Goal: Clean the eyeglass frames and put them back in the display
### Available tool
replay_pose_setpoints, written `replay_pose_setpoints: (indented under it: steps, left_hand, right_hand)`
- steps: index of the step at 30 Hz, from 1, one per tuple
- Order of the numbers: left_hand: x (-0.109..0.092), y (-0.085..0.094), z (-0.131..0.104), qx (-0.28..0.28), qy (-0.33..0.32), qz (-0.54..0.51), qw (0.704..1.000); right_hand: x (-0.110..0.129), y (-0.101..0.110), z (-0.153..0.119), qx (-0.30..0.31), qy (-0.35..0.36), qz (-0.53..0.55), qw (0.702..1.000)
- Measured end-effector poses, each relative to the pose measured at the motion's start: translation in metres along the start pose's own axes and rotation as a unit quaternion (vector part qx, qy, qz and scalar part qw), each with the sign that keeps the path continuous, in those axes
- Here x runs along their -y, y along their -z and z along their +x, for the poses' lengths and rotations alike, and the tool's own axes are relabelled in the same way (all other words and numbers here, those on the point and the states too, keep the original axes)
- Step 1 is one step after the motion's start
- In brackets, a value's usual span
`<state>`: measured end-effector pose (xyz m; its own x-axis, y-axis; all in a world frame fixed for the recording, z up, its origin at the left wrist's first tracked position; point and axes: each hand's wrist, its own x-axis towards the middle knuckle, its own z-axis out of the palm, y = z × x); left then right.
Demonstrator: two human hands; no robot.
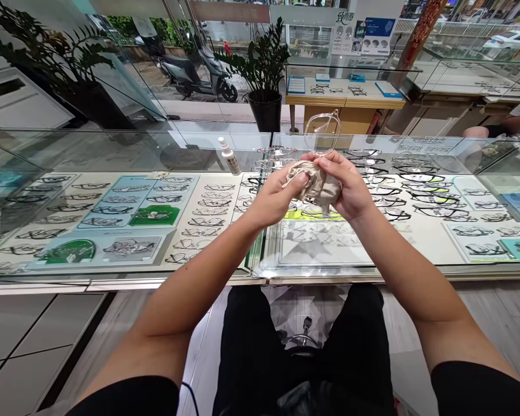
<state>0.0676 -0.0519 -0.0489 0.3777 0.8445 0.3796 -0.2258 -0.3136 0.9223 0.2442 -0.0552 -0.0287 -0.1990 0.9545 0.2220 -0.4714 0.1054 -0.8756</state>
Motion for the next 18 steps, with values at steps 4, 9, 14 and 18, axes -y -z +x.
replay_pose_setpoints:
  steps: [4, 9, 14, 18]
  left_hand:
    - [-0.0027, 0.0003, 0.0001, 0.018, 0.002, 0.013, 1.000]
    - [-0.0032, -0.0027, 0.0001, -0.030, -0.008, 0.054, 0.998]
    - [0.0012, -0.0018, 0.0006, -0.060, -0.057, 0.090, 0.992]
    - [0.0033, 0.0058, 0.0037, -0.025, -0.069, 0.095, 0.993]
  right_hand:
    - [-0.0037, 0.0041, 0.0042, -0.013, -0.009, 0.003, 1.000]
    - [-0.0078, 0.0019, 0.0043, -0.012, -0.030, 0.002, 0.999]
    - [-0.0047, -0.0025, -0.0001, 0.004, -0.020, -0.005, 1.000]
    - [-0.0021, -0.0005, 0.0003, 0.018, -0.010, 0.019, 1.000]
